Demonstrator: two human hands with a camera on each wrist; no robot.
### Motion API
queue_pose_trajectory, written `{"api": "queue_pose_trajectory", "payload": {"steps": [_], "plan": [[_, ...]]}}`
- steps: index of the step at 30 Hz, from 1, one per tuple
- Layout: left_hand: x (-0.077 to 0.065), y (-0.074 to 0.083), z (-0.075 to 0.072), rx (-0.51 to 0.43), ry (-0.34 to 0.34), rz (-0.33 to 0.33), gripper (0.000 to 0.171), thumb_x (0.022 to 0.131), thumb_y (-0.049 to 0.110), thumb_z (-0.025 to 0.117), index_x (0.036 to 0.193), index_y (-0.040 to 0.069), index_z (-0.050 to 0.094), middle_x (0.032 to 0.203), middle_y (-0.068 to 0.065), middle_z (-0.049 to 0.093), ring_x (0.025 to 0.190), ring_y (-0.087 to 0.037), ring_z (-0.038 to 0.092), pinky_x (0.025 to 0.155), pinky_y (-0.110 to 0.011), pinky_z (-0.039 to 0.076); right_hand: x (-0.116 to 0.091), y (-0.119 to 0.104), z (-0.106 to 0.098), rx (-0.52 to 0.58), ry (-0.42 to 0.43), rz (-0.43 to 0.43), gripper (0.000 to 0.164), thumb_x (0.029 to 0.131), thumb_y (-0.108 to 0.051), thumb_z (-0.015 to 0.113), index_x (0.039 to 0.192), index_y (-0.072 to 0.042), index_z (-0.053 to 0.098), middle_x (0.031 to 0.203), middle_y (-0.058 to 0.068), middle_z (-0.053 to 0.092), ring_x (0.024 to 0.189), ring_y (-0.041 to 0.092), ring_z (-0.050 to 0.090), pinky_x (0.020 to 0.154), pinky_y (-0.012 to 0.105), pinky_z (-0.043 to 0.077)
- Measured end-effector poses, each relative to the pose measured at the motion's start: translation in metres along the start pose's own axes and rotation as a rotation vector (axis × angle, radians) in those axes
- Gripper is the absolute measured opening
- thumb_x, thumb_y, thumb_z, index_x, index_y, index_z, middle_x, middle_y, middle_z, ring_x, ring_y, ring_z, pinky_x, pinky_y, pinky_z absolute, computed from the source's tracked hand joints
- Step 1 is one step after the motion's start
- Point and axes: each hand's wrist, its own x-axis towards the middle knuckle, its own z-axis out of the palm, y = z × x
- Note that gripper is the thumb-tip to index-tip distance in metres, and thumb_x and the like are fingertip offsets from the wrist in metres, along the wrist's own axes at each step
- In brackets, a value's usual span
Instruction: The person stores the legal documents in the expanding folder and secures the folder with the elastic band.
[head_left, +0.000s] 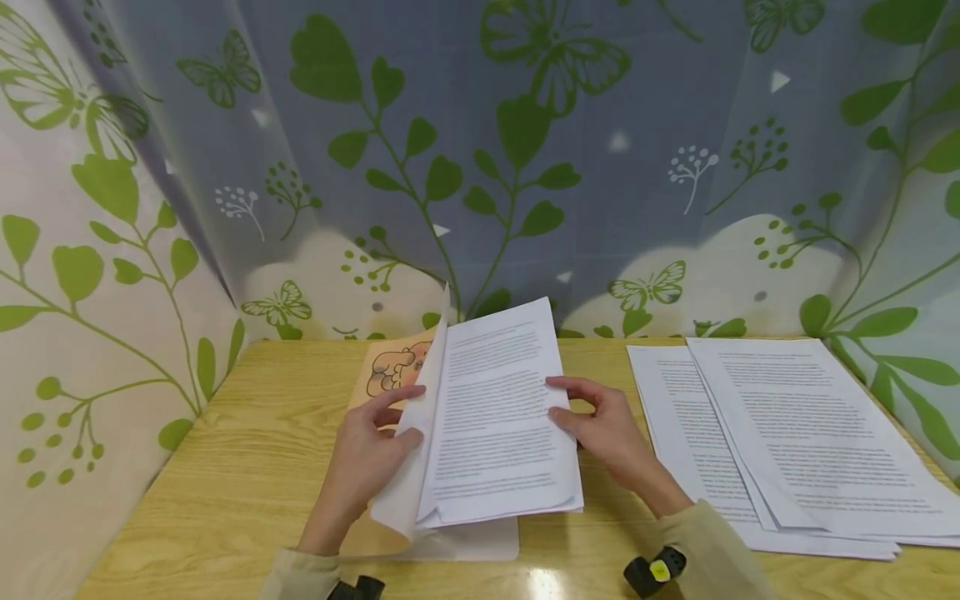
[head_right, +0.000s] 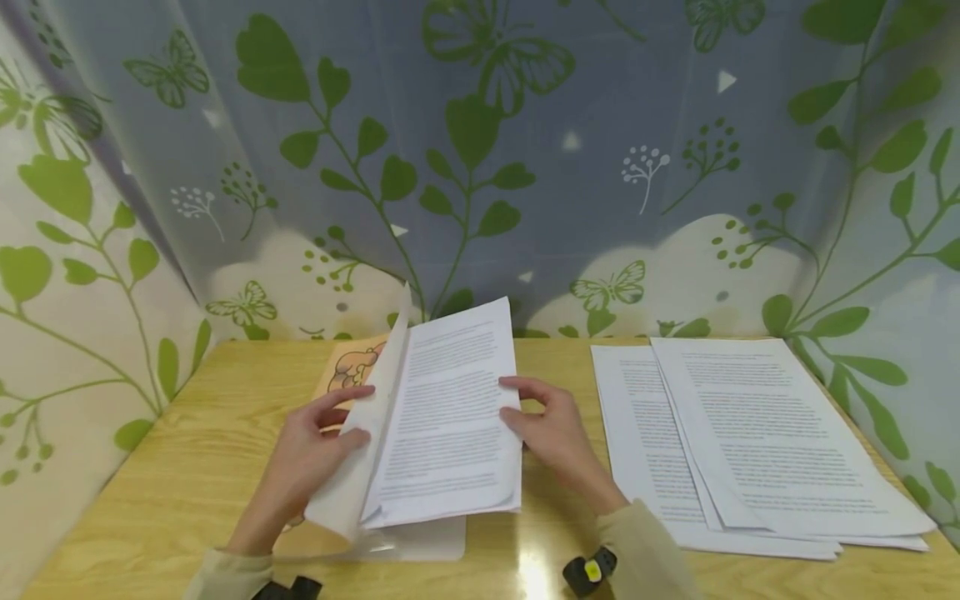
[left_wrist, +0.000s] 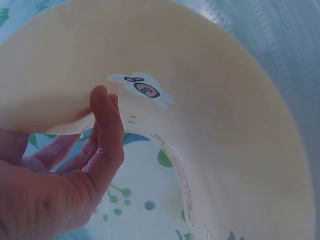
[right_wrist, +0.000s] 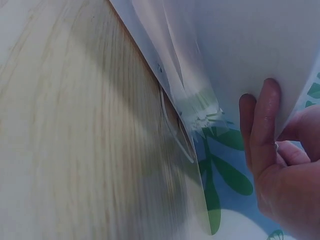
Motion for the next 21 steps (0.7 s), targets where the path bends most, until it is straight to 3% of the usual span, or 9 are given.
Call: {"api": "queue_pose_trajectory", "payload": {"steps": [11,21], "plan": [[0.0,0.005,-0.002,0.029,-0.001,0.03,0.051,0.082,0.001,0.065,0.129,0.022,0.071,0.111,-0.016,0.07,0.078,-0.02,0.066,0.064,-0.028,0.052,0.007,-0.002,0.011,-0.024,-0.03,0.019,0.046,0.095,-0.002,0.065,0.141,-0.005,0.06,0.131,0.023,0.055,0.082,0.021,0.073,0.068,0.036,0.062],[0.001,0.005,0.001,0.052,0.003,0.039,0.05,0.083,0.001,0.066,0.127,0.022,0.072,0.112,-0.014,0.07,0.083,-0.022,0.064,0.065,-0.028,0.051,0.011,-0.003,0.025,-0.007,-0.055,0.012,0.046,0.095,-0.002,0.065,0.141,-0.004,0.059,0.129,0.023,0.056,0.081,0.02,0.073,0.064,0.031,0.06]]}}
